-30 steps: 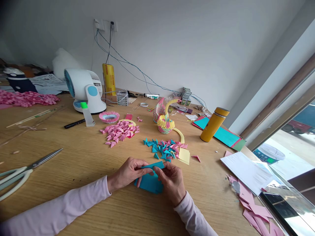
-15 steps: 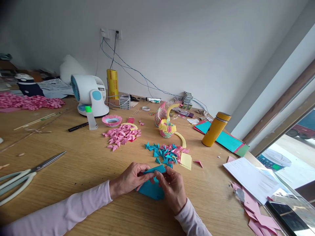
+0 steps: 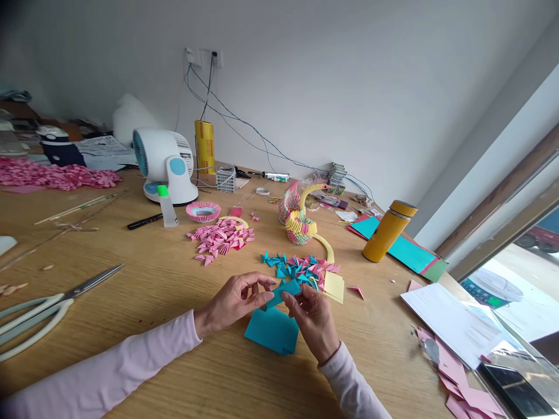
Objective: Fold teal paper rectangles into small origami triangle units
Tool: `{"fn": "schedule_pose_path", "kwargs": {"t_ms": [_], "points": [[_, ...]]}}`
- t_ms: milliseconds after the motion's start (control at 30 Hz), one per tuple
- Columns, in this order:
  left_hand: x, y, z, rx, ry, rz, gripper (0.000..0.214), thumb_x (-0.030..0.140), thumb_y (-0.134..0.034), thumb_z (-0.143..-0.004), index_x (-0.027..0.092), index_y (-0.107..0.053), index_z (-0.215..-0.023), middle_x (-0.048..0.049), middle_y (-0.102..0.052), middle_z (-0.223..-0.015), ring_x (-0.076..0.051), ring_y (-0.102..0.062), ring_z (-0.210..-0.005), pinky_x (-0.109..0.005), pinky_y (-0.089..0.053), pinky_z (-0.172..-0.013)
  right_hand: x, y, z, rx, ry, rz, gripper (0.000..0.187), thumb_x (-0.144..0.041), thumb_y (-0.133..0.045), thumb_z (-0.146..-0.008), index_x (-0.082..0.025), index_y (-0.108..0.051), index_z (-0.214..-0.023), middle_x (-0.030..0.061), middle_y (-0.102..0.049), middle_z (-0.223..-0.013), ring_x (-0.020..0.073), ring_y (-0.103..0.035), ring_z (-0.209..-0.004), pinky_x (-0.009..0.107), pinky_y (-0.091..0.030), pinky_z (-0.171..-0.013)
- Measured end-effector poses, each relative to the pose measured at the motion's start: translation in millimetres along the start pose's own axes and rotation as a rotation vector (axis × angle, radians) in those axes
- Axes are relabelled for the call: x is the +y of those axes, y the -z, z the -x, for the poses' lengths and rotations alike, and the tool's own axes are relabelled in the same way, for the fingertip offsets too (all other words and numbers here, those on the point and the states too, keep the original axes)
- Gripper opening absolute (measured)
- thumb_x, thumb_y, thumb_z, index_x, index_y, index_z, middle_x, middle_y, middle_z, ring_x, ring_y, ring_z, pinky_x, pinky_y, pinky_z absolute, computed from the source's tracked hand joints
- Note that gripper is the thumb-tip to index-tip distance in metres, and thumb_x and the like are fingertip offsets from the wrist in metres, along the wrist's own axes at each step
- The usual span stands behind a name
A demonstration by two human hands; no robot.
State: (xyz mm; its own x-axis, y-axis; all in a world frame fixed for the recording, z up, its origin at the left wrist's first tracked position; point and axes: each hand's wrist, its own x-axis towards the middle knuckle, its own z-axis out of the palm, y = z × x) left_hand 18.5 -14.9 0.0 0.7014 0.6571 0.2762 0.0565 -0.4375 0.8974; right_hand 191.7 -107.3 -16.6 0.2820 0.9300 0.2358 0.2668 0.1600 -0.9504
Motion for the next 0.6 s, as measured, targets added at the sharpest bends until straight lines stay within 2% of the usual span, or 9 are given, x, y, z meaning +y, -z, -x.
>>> {"fn": "schedule_pose_path", "kwargs": {"t_ms": [200, 300, 400, 500, 600], "points": [[-2, -2.9, 0, -0.027, 0.006, 0.054, 0.02, 0.03, -0.064, -0.079, 0.011, -0.068, -0.077, 0.001, -0.059, -0.062, -0.009, -0.045, -0.057, -0.019, -0.035, -0.054, -4, -12, -2, -0.017, -0.035, 0.003, 0.036, -0.044, -0.07, -0.075, -0.019, -0.05, -0.06, -0.0015, -0.053, -0.052, 0.0111, -0.049, -0.048, 0.022, -0.04, -0.045], [-1, -1.4, 0, -0.053, 0.01, 0.099, 0.019, 0.028, -0.064, -0.078, 0.011, -0.065, -0.071, 0.0027, -0.054, -0.059, -0.008, -0.043, -0.055, -0.018, -0.034, -0.053, -7, -9, -4, -0.03, -0.06, -0.032, 0.036, -0.046, -0.068, -0.077, -0.018, -0.053, -0.061, -0.0012, -0.053, -0.051, 0.0105, -0.048, -0.048, 0.022, -0.039, -0.046], [-2, -1.0, -1, -0.087, 0.024, 0.145, 0.021, 0.029, -0.064, -0.078, 0.011, -0.063, -0.069, 0.0039, -0.051, -0.056, -0.007, -0.04, -0.053, -0.018, -0.032, -0.051, -9, -3, -9, 0.075, -0.033, -0.122, 0.034, -0.046, -0.065, -0.08, -0.017, -0.056, -0.064, -0.0022, -0.052, -0.052, 0.009, -0.045, -0.048, 0.021, -0.036, -0.046], [-6, -2.8, -1, -0.061, 0.047, 0.213, 0.025, 0.032, -0.065, -0.078, 0.011, -0.061, -0.067, 0.0039, -0.049, -0.056, -0.007, -0.04, -0.052, -0.018, -0.031, -0.049, -9, 1, -10, 0.206, 0.0, -0.18, 0.035, -0.048, -0.063, -0.081, -0.017, -0.056, -0.064, -0.0032, -0.05, -0.052, 0.0081, -0.042, -0.046, 0.021, -0.035, -0.045], [-9, -5.3, -1, -0.002, 0.066, 0.306, 0.027, 0.036, -0.065, -0.078, 0.011, -0.06, -0.069, 0.003, -0.05, -0.058, -0.007, -0.042, -0.052, -0.018, -0.034, -0.05, -9, -4, -5, 0.12, -0.032, -0.117, 0.036, -0.051, -0.063, -0.079, -0.016, -0.062, -0.07, -0.0006, -0.055, -0.058, 0.0099, -0.047, -0.05, 0.022, -0.038, -0.047]]}}
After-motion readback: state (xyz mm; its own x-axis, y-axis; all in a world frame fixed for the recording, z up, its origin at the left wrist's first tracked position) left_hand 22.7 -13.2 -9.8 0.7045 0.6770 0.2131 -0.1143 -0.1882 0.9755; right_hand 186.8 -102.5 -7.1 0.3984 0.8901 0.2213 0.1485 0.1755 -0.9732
